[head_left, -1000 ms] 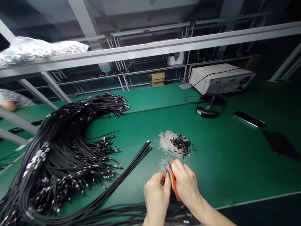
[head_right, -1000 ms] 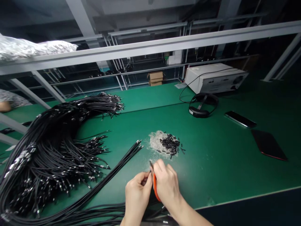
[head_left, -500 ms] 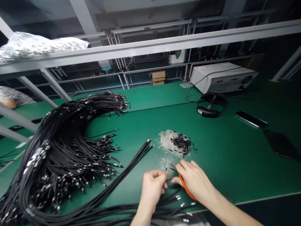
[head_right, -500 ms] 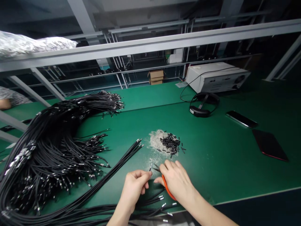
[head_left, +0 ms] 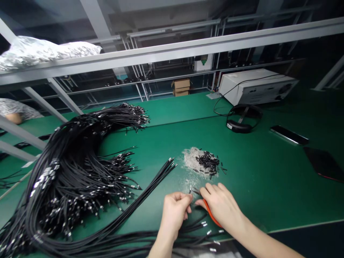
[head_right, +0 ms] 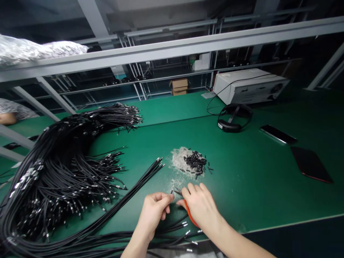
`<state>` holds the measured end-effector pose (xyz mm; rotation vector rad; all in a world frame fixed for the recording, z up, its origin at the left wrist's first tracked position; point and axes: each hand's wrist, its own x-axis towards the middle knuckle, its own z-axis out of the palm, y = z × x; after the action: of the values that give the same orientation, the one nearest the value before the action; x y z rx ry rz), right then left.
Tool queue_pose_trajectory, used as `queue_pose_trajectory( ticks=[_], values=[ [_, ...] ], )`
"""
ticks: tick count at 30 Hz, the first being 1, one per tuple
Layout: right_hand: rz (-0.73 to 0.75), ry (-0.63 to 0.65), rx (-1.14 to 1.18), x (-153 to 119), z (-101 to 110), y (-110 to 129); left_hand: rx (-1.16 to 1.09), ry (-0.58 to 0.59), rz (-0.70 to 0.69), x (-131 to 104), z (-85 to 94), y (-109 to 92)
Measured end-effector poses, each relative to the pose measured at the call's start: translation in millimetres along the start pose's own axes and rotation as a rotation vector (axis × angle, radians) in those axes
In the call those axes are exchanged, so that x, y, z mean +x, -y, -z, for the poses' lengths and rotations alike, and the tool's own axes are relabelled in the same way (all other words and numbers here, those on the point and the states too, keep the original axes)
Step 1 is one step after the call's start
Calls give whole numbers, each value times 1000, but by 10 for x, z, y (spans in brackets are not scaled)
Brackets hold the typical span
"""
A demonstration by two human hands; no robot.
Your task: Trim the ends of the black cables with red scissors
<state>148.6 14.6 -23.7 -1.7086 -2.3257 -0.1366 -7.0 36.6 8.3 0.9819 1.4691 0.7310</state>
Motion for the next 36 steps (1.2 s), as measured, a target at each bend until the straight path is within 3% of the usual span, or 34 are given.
queue_pose_trajectory(
  ticks=[26,29,34,36],
  values=[
    [87,182,127,113,169,-86,6,17,-48,-10,-12,42],
    [-5,174,341,138,144,-128,10,36,-76,7,0,59],
    [-344,118,1114,158,40,-19,31,114,-176,7,37,107],
    [-419,110,1309,165,3,59,61,69,-249,-13,50,131]
  ],
)
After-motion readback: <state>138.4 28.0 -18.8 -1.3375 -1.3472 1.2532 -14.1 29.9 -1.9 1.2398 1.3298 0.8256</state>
